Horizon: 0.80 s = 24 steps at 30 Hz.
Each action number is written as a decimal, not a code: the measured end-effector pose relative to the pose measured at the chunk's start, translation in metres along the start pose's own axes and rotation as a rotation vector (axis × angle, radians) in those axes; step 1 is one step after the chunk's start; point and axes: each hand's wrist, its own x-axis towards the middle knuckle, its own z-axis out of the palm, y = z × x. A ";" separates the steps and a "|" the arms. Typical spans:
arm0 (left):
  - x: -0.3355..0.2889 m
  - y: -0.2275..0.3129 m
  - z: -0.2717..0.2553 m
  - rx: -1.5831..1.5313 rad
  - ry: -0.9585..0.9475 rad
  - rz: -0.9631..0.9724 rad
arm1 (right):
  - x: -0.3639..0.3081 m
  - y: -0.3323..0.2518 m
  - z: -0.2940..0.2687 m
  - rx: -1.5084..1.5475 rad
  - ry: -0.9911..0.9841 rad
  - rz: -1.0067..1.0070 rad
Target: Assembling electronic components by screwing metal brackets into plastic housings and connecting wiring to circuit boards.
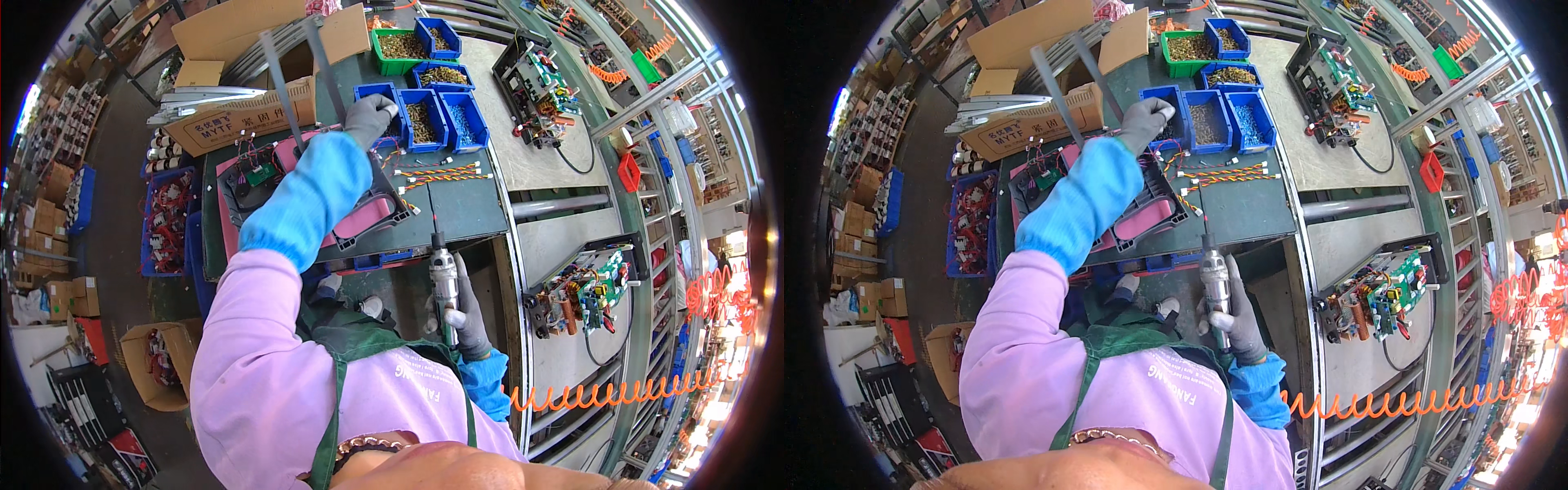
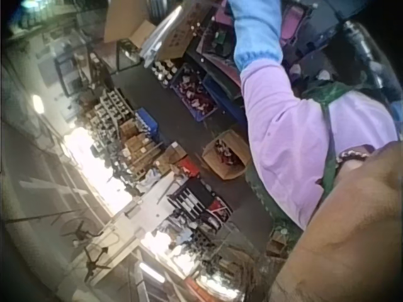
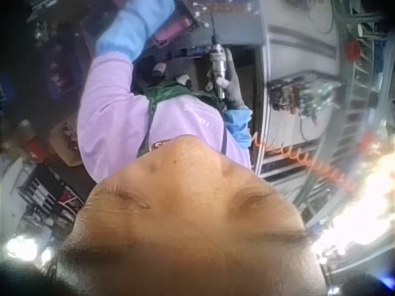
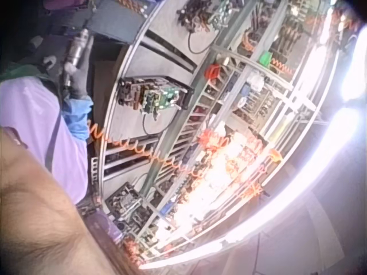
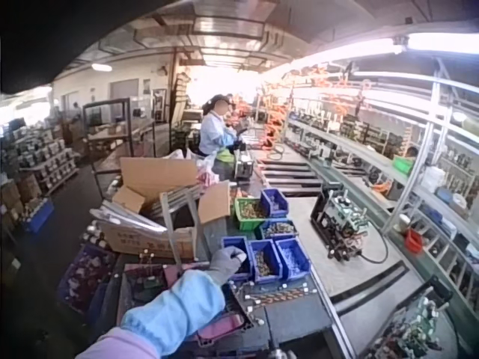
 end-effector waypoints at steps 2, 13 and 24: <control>-0.062 0.041 -0.007 -0.482 -0.191 -0.215 | 0.004 -0.005 0.004 -0.094 -0.040 -0.052; -0.159 0.044 -0.058 -1.021 -0.252 -0.409 | 0.029 -0.004 0.039 -0.357 -0.148 0.012; -0.151 0.032 -0.171 -0.497 -0.311 -0.196 | 0.071 0.018 0.111 -0.095 -0.307 0.195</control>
